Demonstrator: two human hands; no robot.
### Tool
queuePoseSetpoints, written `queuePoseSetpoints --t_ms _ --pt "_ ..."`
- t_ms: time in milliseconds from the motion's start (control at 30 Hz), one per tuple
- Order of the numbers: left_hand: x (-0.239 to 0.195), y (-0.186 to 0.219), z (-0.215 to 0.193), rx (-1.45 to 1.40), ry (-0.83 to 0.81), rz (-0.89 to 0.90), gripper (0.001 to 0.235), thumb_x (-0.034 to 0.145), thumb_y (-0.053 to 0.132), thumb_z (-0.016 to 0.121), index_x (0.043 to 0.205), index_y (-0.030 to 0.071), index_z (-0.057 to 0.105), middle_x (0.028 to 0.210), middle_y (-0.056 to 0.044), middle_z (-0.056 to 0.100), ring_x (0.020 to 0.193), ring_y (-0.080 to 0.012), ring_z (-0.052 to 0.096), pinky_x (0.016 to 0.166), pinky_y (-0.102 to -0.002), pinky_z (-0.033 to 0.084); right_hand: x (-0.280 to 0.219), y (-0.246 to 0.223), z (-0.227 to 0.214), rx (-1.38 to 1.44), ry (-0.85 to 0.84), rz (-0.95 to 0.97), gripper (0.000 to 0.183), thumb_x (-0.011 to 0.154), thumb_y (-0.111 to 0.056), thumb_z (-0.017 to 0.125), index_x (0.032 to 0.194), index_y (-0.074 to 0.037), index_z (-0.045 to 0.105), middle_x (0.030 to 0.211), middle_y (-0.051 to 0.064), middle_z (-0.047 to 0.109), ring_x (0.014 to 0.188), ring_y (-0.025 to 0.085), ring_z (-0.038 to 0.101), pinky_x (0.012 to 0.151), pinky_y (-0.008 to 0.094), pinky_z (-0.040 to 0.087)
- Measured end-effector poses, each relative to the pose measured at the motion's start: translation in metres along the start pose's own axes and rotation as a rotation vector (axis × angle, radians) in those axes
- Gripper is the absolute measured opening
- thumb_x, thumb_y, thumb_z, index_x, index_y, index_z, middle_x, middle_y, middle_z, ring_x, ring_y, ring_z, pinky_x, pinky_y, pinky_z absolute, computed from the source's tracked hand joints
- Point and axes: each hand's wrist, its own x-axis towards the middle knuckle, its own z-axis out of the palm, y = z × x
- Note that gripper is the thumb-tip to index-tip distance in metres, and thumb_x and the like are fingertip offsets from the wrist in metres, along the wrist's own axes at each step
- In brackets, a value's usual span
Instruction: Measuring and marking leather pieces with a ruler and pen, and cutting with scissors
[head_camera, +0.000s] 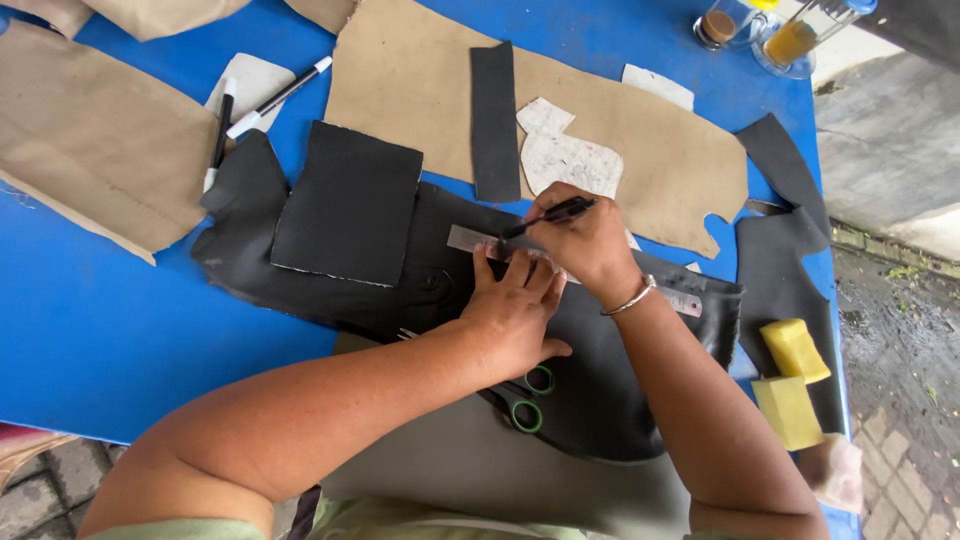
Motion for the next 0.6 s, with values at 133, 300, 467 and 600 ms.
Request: queuePoseSetpoints --t_ms 133,300,467,600 --pt "0.004 -0.002 0.004 -0.015 -0.003 0.008 0.089 0.087 0.071 0.056 0.153 0.013 0.045 0.152 -0.014 0.041 0.139 -0.0394 0.03 0.105 -0.087 0.018 -0.003 0.016 -0.012 0.014 0.036 0.015 0.014 0.069 -0.018 0.076 0.08 -0.026 0.076 0.065 0.0 0.064 0.069 0.014 0.064 0.063 0.03 0.049" --pt "-0.002 0.0 -0.003 -0.018 0.018 0.015 0.089 0.088 0.072 0.055 0.153 0.012 0.046 0.151 -0.014 0.045 0.137 -0.0389 0.035 0.104 -0.086 0.02 -0.015 0.029 -0.025 -0.06 0.089 -0.027 0.011 0.071 -0.013 0.073 0.078 -0.021 0.076 0.065 0.006 0.067 0.068 0.021 0.067 0.062 0.032 0.049" --pt "0.004 -0.002 0.009 -0.046 0.015 0.031 0.091 0.088 0.072 0.055 0.152 0.009 0.046 0.148 -0.016 0.043 0.135 -0.04 0.033 0.103 -0.086 0.019 -0.031 0.056 -0.065 -0.018 0.152 0.094 0.011 0.071 -0.012 0.072 0.076 -0.022 0.074 0.066 0.003 0.064 0.07 0.014 0.06 0.065 0.03 0.047" --pt "0.006 -0.001 0.012 -0.054 0.011 0.015 0.091 0.086 0.071 0.058 0.152 0.009 0.045 0.144 -0.015 0.042 0.133 -0.0389 0.032 0.102 -0.087 0.019 -0.044 0.075 -0.081 -0.095 0.183 0.19 0.014 0.071 -0.015 0.072 0.078 -0.027 0.075 0.068 0.002 0.064 0.069 0.014 0.061 0.063 0.031 0.046"
